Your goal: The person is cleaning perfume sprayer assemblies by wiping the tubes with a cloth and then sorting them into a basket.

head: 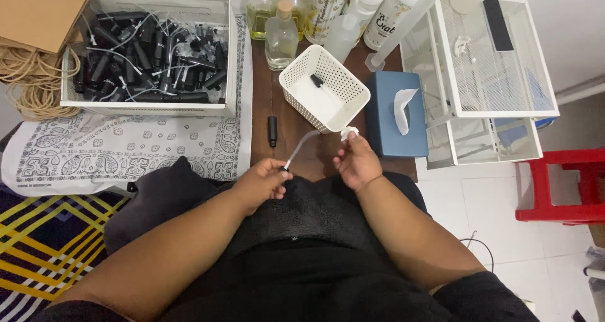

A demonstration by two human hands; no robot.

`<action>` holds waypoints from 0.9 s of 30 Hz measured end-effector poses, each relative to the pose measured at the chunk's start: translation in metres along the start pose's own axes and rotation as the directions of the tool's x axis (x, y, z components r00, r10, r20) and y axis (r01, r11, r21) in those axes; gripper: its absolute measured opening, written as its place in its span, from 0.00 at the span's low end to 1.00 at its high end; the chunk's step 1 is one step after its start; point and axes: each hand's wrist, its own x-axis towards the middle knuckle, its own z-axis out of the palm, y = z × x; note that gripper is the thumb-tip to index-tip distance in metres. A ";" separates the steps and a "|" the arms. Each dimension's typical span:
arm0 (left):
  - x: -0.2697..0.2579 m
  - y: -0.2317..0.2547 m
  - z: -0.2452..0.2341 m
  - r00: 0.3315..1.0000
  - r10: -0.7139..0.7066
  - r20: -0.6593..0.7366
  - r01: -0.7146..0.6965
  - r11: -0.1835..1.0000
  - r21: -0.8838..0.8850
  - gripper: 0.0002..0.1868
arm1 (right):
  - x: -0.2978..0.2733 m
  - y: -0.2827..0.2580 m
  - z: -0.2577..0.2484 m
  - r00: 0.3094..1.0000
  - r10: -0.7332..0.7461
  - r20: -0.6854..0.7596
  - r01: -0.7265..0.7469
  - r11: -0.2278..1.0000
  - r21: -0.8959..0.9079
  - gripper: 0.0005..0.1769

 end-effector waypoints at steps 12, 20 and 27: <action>0.022 -0.019 -0.003 0.994 0.046 0.102 -0.035 0.993 -0.109 0.21 | -0.023 0.074 0.014 0.964 0.163 0.208 -0.072 0.920 -0.386 0.13; 0.014 0.028 0.007 0.987 0.097 0.126 -0.095 0.995 -0.017 0.24 | -0.026 0.045 0.038 0.966 0.107 0.236 -0.011 0.927 -0.375 0.15; -0.012 0.126 0.023 0.940 0.211 0.268 -0.255 0.957 0.140 0.23 | -0.028 -0.020 0.086 0.937 -0.133 0.323 0.204 0.959 -0.198 0.07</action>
